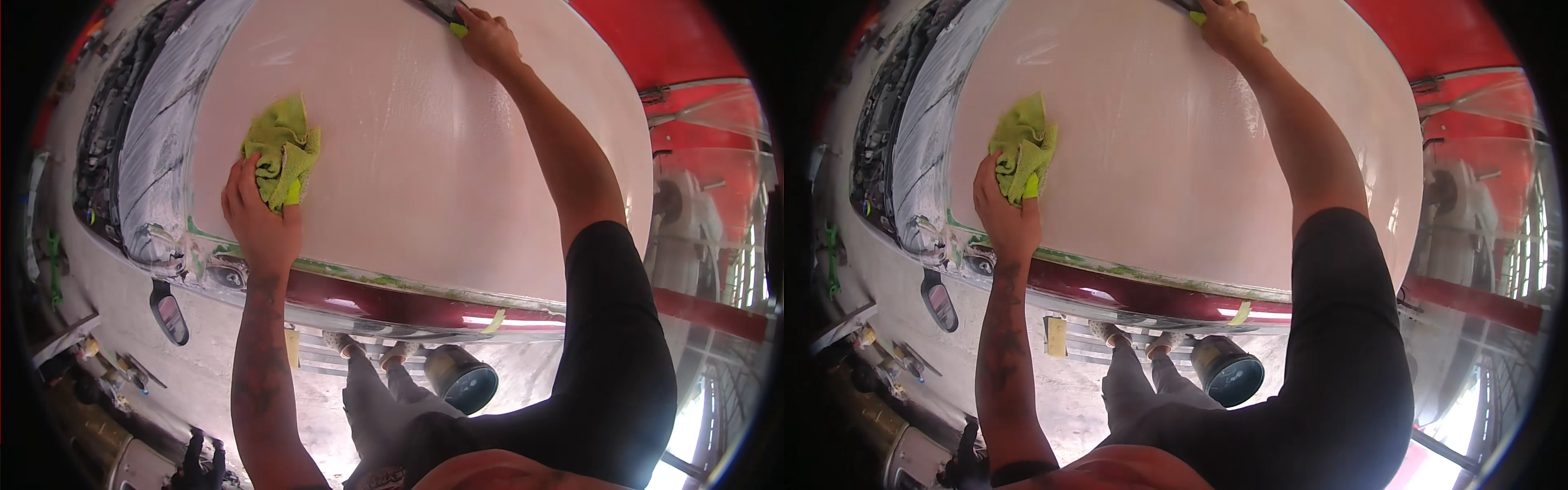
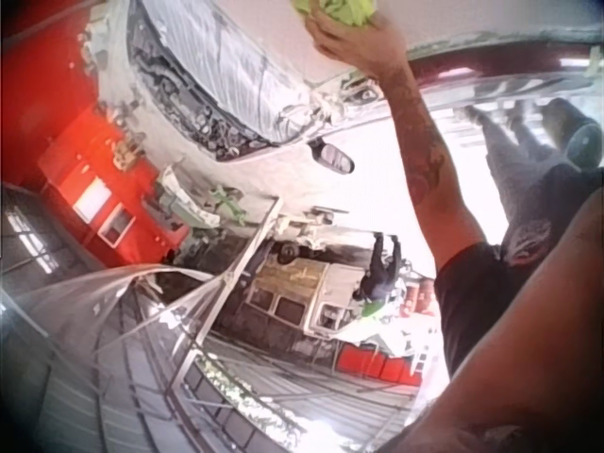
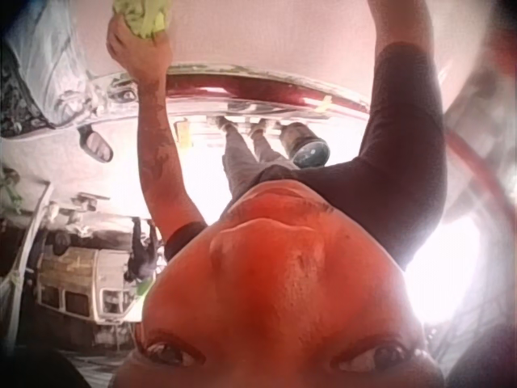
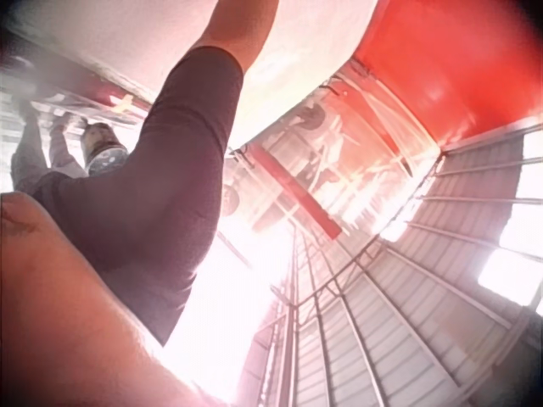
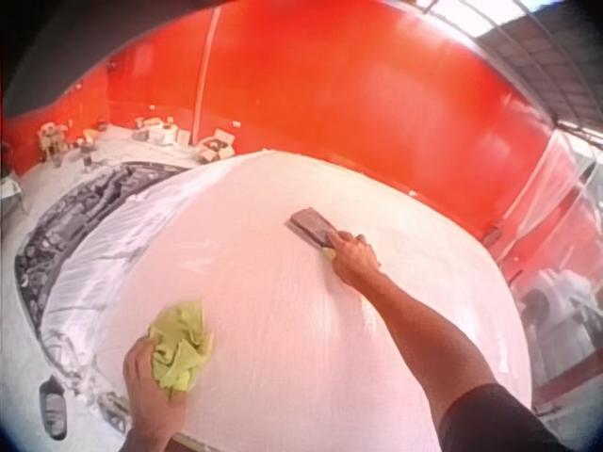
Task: The person wets a cloth in a bucket of water, wipes the car roof, and sands the car roof using a sanding block and the cloth.
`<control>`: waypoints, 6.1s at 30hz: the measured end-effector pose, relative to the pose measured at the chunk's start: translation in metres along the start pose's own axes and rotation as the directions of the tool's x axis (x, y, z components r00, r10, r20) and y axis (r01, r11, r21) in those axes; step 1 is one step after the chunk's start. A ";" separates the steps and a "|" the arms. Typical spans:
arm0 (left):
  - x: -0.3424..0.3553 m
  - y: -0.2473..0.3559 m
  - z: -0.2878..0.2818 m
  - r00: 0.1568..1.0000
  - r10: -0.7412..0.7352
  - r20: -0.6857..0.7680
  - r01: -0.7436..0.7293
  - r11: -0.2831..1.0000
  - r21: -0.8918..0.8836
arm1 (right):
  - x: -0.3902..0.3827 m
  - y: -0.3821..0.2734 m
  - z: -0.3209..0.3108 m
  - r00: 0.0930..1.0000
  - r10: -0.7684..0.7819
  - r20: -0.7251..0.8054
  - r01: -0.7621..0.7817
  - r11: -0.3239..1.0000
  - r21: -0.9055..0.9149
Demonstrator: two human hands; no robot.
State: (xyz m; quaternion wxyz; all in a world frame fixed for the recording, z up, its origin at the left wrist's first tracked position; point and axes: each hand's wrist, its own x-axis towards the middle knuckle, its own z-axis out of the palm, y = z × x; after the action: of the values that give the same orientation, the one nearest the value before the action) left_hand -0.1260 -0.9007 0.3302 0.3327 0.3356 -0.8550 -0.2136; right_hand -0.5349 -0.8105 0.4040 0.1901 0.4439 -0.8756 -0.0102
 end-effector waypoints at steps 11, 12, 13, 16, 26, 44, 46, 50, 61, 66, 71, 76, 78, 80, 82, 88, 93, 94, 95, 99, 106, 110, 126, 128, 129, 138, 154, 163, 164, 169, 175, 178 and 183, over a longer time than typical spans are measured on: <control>0.000 0.001 -0.003 0.998 -0.018 0.060 0.013 0.997 0.077 | 0.010 0.045 0.014 0.991 -0.127 -0.028 0.129 0.988 0.082; 0.000 0.000 -0.003 0.999 -0.001 0.034 -0.002 0.997 0.074 | 0.039 0.050 0.022 1.000 -0.016 0.018 0.015 0.998 0.068; 0.000 0.001 -0.003 0.999 -0.001 0.038 -0.001 0.999 0.053 | 0.055 0.048 0.024 0.998 -0.007 0.068 0.008 1.000 -0.009; 0.003 0.002 -0.004 0.999 0.007 0.035 -0.008 1.000 0.022 | 0.016 0.029 0.007 1.000 -0.002 -0.031 0.005 0.997 0.079; 0.002 0.003 -0.002 0.994 -0.075 0.074 0.075 0.997 -0.003 | 0.016 0.070 0.020 1.000 -0.013 0.024 0.012 0.997 0.072; 0.002 0.002 -0.001 0.993 -0.073 0.094 0.078 0.996 -0.043 | 0.035 0.120 0.031 0.965 0.239 0.106 -0.228 0.968 -0.105; 0.004 0.004 -0.003 0.997 -0.028 0.078 0.030 0.999 -0.018 | 0.015 0.110 0.022 0.966 0.239 0.103 -0.235 0.971 -0.046; 0.006 0.007 -0.005 0.994 -0.041 0.103 0.039 0.999 0.027 | -0.135 0.050 -0.041 0.999 0.051 0.017 -0.053 0.989 0.136; 0.002 0.001 0.000 0.998 -0.024 0.062 0.027 0.998 -0.049 | -0.023 0.138 0.019 0.939 0.328 0.101 -0.322 0.944 -0.074; 0.004 0.005 -0.002 0.996 -0.044 0.074 0.045 0.999 -0.010 | -0.162 0.048 -0.047 0.992 0.091 0.085 -0.098 0.992 0.082; 0.003 0.004 0.000 0.994 -0.064 0.088 0.066 0.998 -0.023 | -0.108 0.108 -0.024 0.989 0.139 0.051 -0.140 0.990 0.028; 0.003 0.005 -0.001 0.998 -0.003 0.063 0.003 1.000 -0.010 | -0.043 0.162 0.018 0.923 0.376 0.081 -0.365 0.922 -0.126; 0.005 0.006 -0.003 0.998 -0.023 0.055 0.023 1.000 -0.003 | -0.091 0.135 0.001 0.972 0.231 -0.036 -0.233 0.972 -0.037; 0.006 0.007 -0.004 0.992 -0.059 0.108 0.058 0.998 0.013 | -0.156 0.096 -0.027 0.983 0.181 0.002 -0.181 0.983 0.043; 0.006 0.007 -0.004 0.997 -0.028 0.076 0.027 0.999 0.021 | -0.192 0.076 -0.051 0.974 0.158 0.164 -0.156 0.987 -0.024; 0.002 0.002 0.000 0.998 -0.015 0.061 0.016 1.000 -0.014 | -0.044 0.137 -0.009 0.934 0.334 0.126 -0.317 0.938 -0.139; 0.005 0.006 -0.002 0.998 -0.028 0.053 0.029 0.999 -0.031 | -0.069 0.127 -0.007 0.956 0.287 0.060 -0.286 0.958 -0.028; 0.006 0.007 -0.003 0.998 -0.017 0.064 0.017 1.000 -0.003 | -0.104 0.112 -0.017 0.968 0.246 0.048 -0.247 0.969 0.011; 0.007 0.009 -0.004 0.996 -0.012 0.087 0.010 1.000 0.020 | -0.145 0.096 -0.031 0.979 0.201 0.023 -0.202 0.977 0.062; 0.009 0.011 -0.004 0.997 -0.007 0.073 0.004 0.999 0.046 | -0.194 0.083 -0.051 0.982 0.135 0.135 -0.146 0.986 0.078; 0.003 0.007 -0.002 0.998 0.005 0.057 -0.006 1.000 0.019 | -0.005 0.155 0.030 0.972 0.194 0.136 -0.192 0.981 -0.026; 0.005 0.010 -0.003 0.995 -0.023 0.095 0.021 1.000 0.023 | -0.090 0.123 -0.002 0.999 0.012 -0.040 -0.003 0.977 0.211; 0.003 0.006 -0.002 0.994 -0.050 0.095 0.054 0.998 -0.041 | -0.057 0.154 0.024 0.981 0.187 0.058 -0.185 0.982 -0.040; 0.005 0.007 -0.002 0.994 -0.014 0.108 0.015 1.000 -0.004 | -0.110 0.186 0.001 0.905 0.421 0.057 -0.411 0.902 -0.131; 0.005 0.007 -0.003 0.997 -0.010 0.073 0.010 1.000 0.004 | -0.128 0.202 -0.008 0.792 0.600 0.113 -0.571 0.794 -0.209; 0.006 0.003 0.002 0.997 0.064 0.052 -0.064 0.998 -0.009 | 0.015 0.022 0.017 0.928 0.356 0.114 -0.345 0.933 -0.106; 0.005 0.005 0.001 0.997 0.059 0.052 -0.058 0.998 -0.011 | 0.009 0.011 -0.004 0.905 0.383 0.184 -0.396 0.917 0.043; 0.005 0.006 0.001 0.999 0.001 0.048 0.002 0.998 -0.056 | -0.108 0.188 -0.015 0.726 0.655 0.210 -0.635 0.755 -0.162; 0.005 0.006 0.001 0.997 0.017 0.076 -0.015 0.999 -0.030 | -0.104 0.188 -0.015 0.669 0.714 0.204 -0.694 0.699 -0.172; 0.005 0.003 0.002 0.998 0.035 0.055 -0.033 0.999 -0.032 | 0.004 0.031 -0.013 0.855 0.435 0.282 -0.456 0.890 0.008; 0.005 0.008 0.001 0.998 -0.010 0.063 0.014 0.997 -0.076 | -0.008 0.047 -0.005 0.940 0.230 0.251 -0.260 0.961 0.094; 0.008 0.011 -0.002 0.996 0.035 0.077 -0.034 0.999 -0.009 | -0.086 0.162 -0.009 0.818 0.550 0.171 -0.541 0.835 -0.098; 0.009 0.009 -0.003 0.994 0.084 0.069 -0.088 0.994 0.058 | -0.072 0.163 -0.004 0.583 0.802 0.130 -0.777 0.597 -0.200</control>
State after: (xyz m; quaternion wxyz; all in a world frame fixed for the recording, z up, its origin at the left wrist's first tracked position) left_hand -0.1323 -0.9016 0.3413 0.3027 0.3013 -0.8852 -0.1842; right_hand -0.6213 -0.6555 0.4146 0.1094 -0.0080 -0.9937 -0.0236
